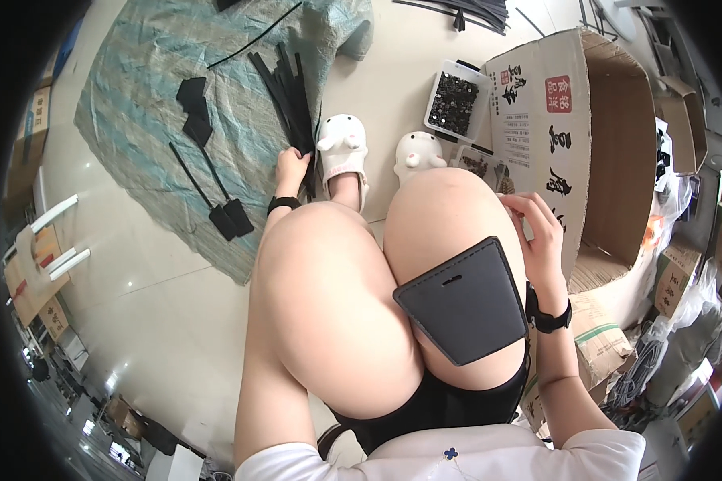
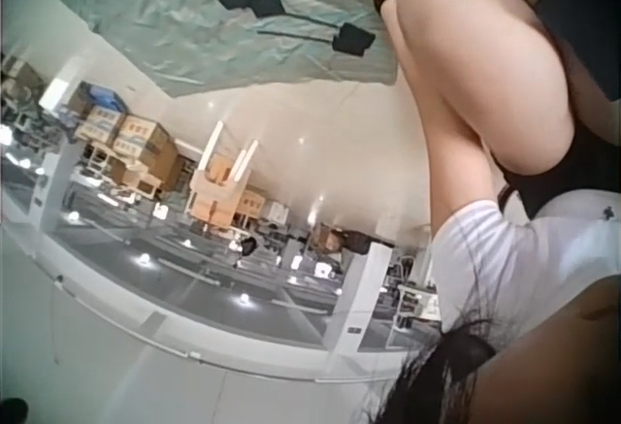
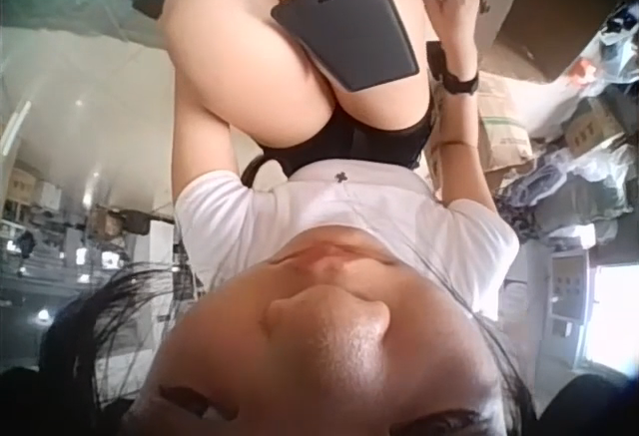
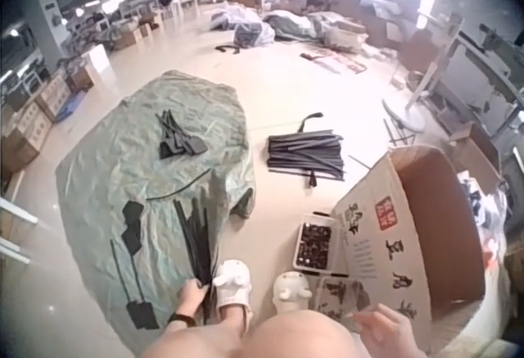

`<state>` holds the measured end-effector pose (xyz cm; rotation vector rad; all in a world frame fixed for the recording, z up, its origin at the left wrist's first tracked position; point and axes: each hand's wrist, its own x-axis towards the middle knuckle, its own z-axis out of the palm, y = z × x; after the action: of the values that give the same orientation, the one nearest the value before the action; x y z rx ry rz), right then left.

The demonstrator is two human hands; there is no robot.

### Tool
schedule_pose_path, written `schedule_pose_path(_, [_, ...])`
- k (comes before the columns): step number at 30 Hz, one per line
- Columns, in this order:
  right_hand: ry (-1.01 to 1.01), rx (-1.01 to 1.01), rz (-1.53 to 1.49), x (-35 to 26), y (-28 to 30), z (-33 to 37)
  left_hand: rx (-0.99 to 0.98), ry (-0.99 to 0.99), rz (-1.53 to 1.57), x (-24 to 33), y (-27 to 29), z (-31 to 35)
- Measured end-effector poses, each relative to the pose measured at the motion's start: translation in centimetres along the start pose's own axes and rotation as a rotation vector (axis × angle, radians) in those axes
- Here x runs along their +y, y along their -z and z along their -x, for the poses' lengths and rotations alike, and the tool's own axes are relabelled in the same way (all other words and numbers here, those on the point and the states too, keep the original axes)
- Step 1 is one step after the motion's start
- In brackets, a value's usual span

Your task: Attaching straps and buckles to black identification tags.

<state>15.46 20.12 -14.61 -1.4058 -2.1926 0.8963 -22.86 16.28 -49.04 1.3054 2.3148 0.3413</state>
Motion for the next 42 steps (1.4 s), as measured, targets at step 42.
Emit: schedule_pose_path(42, [-0.168,-0.176,-1.002,-15.0,7.3,7.5,-0.497,-0.146,1.465,29.4,31.3,35.3])
